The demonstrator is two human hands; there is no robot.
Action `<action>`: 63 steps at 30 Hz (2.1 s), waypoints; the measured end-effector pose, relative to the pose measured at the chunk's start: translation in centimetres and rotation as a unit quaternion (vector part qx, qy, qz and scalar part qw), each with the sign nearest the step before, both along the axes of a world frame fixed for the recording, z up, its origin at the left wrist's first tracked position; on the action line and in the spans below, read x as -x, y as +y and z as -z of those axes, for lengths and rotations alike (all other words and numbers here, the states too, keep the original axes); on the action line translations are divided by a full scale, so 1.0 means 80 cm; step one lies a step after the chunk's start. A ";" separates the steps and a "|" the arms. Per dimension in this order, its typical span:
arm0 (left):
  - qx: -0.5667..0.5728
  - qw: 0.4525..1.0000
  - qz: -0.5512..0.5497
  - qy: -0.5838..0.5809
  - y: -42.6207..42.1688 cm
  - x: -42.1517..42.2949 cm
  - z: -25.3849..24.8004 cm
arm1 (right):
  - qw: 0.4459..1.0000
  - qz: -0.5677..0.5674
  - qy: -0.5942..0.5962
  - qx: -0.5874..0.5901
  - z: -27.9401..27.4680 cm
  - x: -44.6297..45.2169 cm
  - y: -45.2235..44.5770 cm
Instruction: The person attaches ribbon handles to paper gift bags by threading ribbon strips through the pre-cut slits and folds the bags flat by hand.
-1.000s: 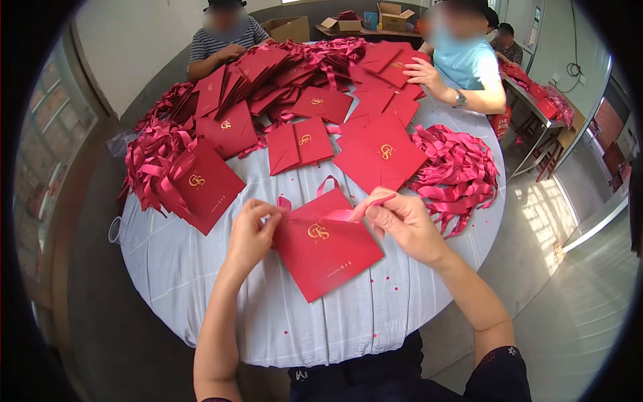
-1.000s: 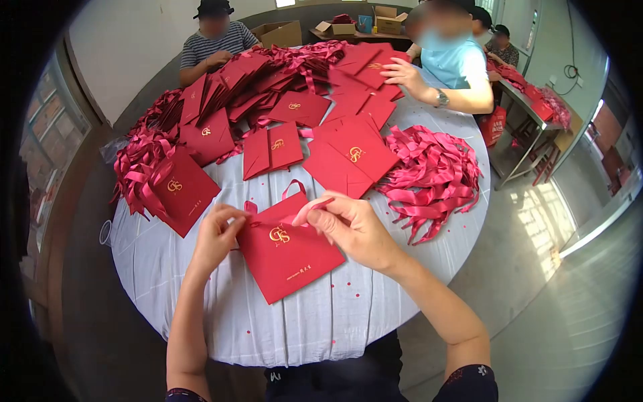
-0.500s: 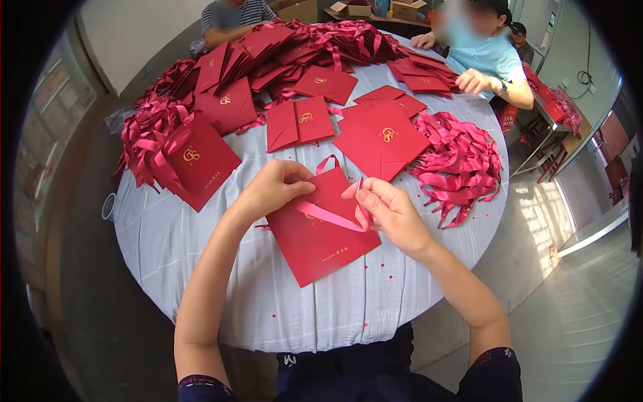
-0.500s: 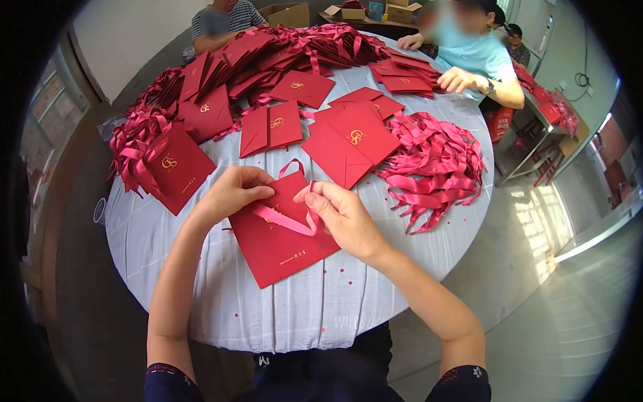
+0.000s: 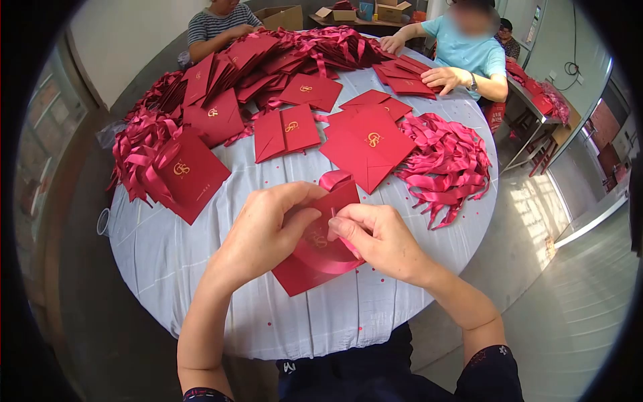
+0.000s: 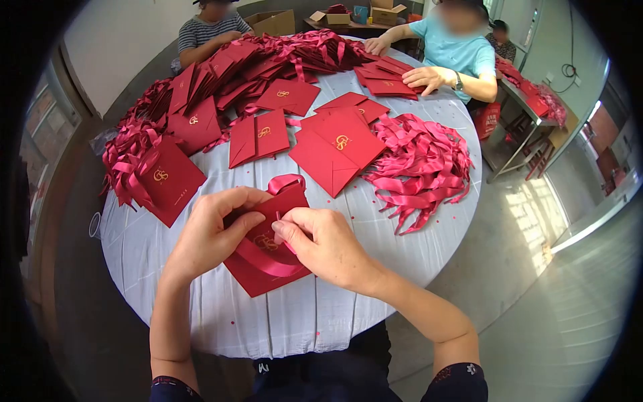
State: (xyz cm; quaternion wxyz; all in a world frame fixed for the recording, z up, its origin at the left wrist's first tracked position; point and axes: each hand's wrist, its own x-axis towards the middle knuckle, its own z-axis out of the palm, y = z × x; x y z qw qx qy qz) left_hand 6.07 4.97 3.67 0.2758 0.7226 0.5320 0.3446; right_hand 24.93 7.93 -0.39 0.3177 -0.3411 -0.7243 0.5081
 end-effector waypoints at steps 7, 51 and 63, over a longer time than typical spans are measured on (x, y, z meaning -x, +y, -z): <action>-0.052 0.998 -0.003 0.017 -0.013 -0.009 0.001 | 0.997 -0.041 -0.002 0.059 -0.012 -0.013 -0.005; -0.395 0.871 -0.060 0.285 -0.085 -0.084 0.030 | 0.907 -0.167 -0.186 -0.338 -0.089 -0.060 -0.007; -0.414 0.861 -0.135 0.262 -0.091 -0.105 0.038 | 0.883 -0.315 -0.281 -0.206 -0.138 -0.039 0.028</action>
